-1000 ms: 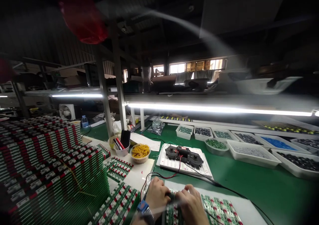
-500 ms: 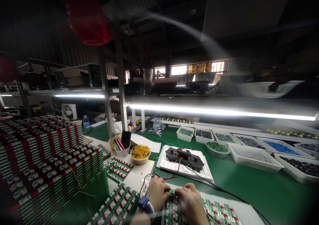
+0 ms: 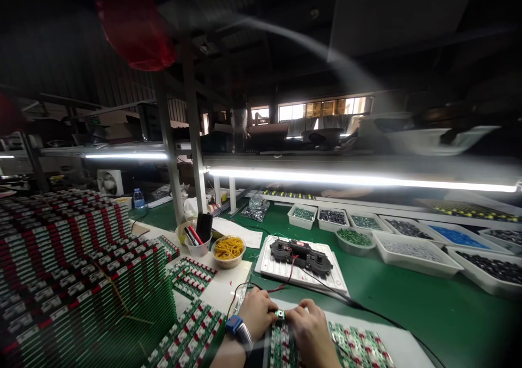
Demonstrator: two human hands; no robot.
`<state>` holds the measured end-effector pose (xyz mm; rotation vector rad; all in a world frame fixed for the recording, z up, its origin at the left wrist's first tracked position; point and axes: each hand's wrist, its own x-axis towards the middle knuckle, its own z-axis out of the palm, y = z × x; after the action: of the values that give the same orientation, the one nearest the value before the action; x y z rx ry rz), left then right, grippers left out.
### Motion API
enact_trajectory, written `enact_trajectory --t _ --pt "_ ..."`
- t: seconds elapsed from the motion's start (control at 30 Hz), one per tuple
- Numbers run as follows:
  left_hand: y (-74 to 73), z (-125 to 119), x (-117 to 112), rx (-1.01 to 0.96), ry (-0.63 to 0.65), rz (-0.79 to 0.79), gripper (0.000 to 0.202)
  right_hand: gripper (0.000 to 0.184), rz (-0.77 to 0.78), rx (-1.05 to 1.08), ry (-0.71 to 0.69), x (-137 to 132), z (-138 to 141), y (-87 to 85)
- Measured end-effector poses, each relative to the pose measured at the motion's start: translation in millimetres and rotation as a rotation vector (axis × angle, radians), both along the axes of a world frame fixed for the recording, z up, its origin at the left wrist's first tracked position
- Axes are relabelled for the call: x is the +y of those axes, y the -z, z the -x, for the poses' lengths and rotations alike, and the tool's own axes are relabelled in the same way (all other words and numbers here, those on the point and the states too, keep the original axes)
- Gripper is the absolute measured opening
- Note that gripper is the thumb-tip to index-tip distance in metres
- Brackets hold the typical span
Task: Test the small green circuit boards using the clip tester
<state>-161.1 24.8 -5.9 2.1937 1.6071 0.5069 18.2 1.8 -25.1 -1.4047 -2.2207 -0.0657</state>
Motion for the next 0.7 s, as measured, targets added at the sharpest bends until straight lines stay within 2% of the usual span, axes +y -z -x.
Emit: enact_trajectory --t 0.17,0.4,0.7 --pt "-1.5 -0.1 2.2 0.01 -0.002 0.038 0.023 0.017 -0.024 -0.019 -0.001 3.5 -0.1 6.5" --pt "-2.4 -0.4 1.6 0.02 -0.009 0.056 0.025 0.024 -0.091 -0.004 0.012 9.1 -1.2 25.9" --pt "-2.8 -0.8 1.9 0.027 -0.014 0.046 0.024 0.028 -0.17 -0.011 0.004 11.0 -2.7 30.9"
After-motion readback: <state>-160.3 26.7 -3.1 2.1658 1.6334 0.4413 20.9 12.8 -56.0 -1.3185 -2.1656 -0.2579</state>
